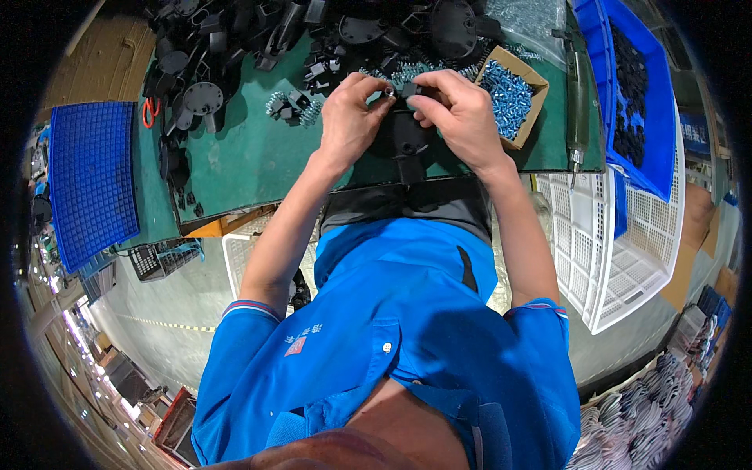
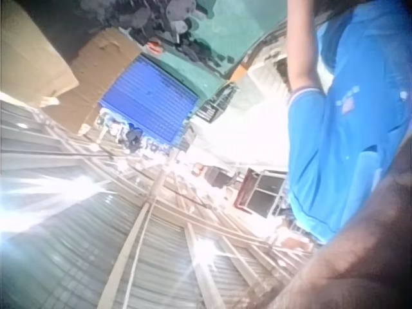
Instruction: The person assembles small black plastic components on a green workbench. They repeatedly pick up parts, align them, and use a power drill to fasten screws, then place the finished units into a white basket.
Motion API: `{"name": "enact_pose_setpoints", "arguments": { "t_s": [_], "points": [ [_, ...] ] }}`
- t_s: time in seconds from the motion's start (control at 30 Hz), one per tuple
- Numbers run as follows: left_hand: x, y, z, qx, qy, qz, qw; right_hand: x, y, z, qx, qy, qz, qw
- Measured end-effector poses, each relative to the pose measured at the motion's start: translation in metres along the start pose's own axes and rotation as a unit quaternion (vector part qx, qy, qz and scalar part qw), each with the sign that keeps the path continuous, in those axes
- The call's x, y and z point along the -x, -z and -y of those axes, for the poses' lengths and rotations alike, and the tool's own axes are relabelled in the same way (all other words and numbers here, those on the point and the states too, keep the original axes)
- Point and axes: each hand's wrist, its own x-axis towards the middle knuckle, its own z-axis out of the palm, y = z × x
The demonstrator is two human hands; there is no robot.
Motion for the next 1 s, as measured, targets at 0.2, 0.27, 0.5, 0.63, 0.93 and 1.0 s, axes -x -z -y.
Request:
{"name": "enact_pose_setpoints", "arguments": {
  "t_s": [0.2,0.27,0.5,0.63,0.93,1.0],
  "points": [
    [0.0,-0.001,-0.003,-0.008,-0.007,-0.008,1.0,-0.017,-0.014,0.003,0.185,0.034,0.007,0.982],
    [0.001,-0.004,-0.001,-0.005,-0.009,-0.011,1.0,-0.021,-0.016,-0.001,0.318,0.121,0.002,0.94],
    [0.016,-0.002,0.017,0.197,0.211,0.046,0.956,-0.02,-0.031,-0.018,0.371,0.111,-0.05,0.921],
    [0.008,0.02,0.017,0.563,0.397,0.076,0.721,-0.01,-0.034,-0.023,0.219,0.044,-0.1,0.97],
    [0.058,0.007,-0.009,0.606,0.365,0.097,0.7,0.03,-0.032,-0.009,-0.068,-0.08,-0.092,0.99],
    [0.07,0.007,-0.024,0.638,0.325,0.09,0.692,0.042,-0.034,-0.008,-0.102,-0.045,-0.064,0.992]
  ]
}}
